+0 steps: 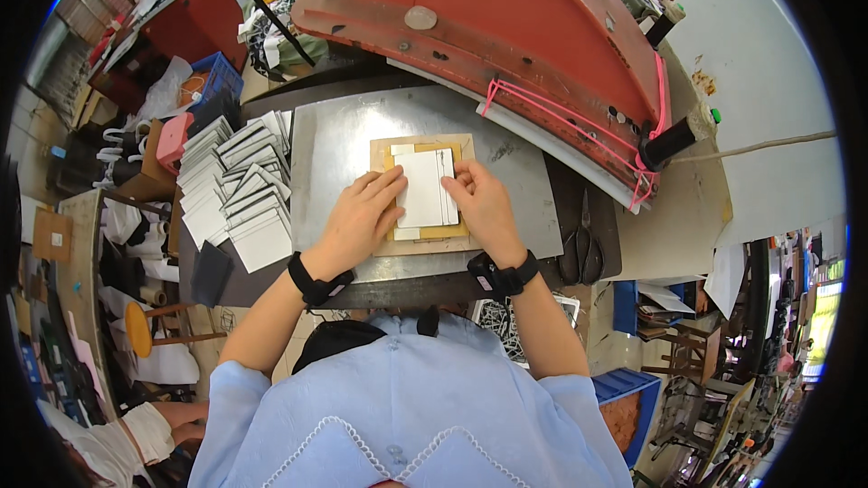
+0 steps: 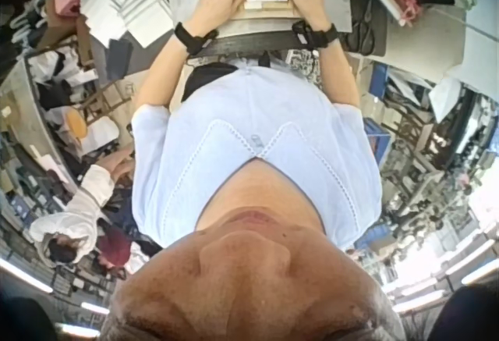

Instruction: Assemble and press leather components for card holders using a clicker press.

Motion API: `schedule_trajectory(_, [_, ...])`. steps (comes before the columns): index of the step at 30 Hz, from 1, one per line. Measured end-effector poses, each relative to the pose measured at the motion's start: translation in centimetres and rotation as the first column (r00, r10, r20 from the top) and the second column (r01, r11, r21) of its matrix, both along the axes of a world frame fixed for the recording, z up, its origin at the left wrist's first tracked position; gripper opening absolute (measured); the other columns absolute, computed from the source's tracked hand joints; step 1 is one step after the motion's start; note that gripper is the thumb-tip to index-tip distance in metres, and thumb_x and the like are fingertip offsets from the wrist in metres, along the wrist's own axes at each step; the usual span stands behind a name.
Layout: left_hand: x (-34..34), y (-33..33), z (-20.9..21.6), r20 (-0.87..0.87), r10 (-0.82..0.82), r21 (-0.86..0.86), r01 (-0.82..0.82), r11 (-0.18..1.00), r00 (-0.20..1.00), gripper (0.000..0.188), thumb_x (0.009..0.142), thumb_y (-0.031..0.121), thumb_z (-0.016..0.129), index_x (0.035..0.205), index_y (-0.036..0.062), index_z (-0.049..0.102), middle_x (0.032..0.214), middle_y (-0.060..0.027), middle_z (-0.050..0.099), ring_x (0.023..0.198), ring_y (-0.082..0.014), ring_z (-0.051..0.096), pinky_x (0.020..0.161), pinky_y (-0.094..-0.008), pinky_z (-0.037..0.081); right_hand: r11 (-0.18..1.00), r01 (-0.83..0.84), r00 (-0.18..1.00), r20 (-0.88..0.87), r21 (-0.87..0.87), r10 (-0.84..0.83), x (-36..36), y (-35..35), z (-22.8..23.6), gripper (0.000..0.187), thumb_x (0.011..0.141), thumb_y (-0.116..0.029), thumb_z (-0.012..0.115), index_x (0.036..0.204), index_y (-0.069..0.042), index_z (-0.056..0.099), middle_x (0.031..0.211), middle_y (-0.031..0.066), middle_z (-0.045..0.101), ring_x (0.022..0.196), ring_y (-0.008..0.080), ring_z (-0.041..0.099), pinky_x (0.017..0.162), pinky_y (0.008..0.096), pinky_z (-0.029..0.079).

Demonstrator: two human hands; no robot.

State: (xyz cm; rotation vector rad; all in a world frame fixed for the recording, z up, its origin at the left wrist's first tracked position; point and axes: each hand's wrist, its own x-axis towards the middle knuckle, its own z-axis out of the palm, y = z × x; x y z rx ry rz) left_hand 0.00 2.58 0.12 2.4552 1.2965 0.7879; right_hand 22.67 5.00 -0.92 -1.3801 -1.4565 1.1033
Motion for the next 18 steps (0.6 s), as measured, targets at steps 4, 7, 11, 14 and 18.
schedule_trajectory(4, [-0.18,0.18,0.03,-0.065,0.004,0.021,-0.002,1.000,0.998,0.047,0.088,0.018,0.067,0.130,0.0006,0.056,0.141,-0.0128,0.053,0.124,-0.0325,0.051,0.100,-0.0434,0.043,0.997,0.013,0.999,0.042,0.070,-0.016,-0.26,-0.07,-0.02,0.023,0.091,-0.013,0.069,0.105,0.003,0.063,0.080,-0.0006,0.061,0.067,0.0040,0.051,0.059,0.0202,0.042])
schedule_trajectory(7, [-0.33,0.17,0.42,-0.068,-0.017,-0.001,0.017,1.000,0.998,0.049,0.088,0.020,0.067,0.132,0.0007,0.054,0.142,-0.0130,0.052,0.130,-0.0320,0.048,0.103,-0.0429,0.041,0.999,0.012,1.000,-0.006,0.039,-0.012,-0.26,-0.06,-0.02,0.023,0.091,-0.013,0.069,0.106,0.004,0.064,0.080,-0.0003,0.061,0.068,0.0042,0.052,0.060,0.0206,0.043])
schedule_trajectory(11, [-0.63,0.28,0.24,-0.064,-0.046,-0.017,0.045,0.999,0.997,0.051,0.089,0.022,0.068,0.133,0.0010,0.053,0.144,-0.0143,0.050,0.136,-0.0315,0.044,0.107,-0.0428,0.039,0.999,0.010,0.999,0.034,0.032,-0.011,-0.24,-0.14,0.28,0.023,0.091,-0.014,0.069,0.105,0.004,0.064,0.080,-0.0002,0.062,0.069,0.0043,0.053,0.060,0.0209,0.043])
schedule_trajectory(14, [-0.70,0.34,0.09,-0.092,-0.080,0.011,0.081,0.997,0.993,0.050,0.089,0.023,0.067,0.133,0.0020,0.053,0.144,-0.0158,0.050,0.136,-0.0315,0.043,0.109,-0.0433,0.037,0.998,0.007,0.997,0.073,0.063,-0.011,-0.10,0.03,-0.02,0.024,0.091,-0.015,0.069,0.105,0.004,0.064,0.078,0.0022,0.063,0.067,0.0072,0.055,0.060,0.0233,0.045])
schedule_trajectory(18, [-0.59,0.35,0.77,-0.160,-0.106,0.057,0.117,0.992,0.981,0.045,0.090,0.023,0.066,0.129,0.0031,0.055,0.141,-0.0174,0.050,0.135,-0.0322,0.045,0.109,-0.0437,0.038,0.998,-0.011,0.996,0.093,0.066,0.005,-0.10,0.15,0.16,0.025,0.091,-0.015,0.069,0.105,0.004,0.064,0.077,0.0026,0.063,0.066,0.0076,0.055,0.060,0.0237,0.045])
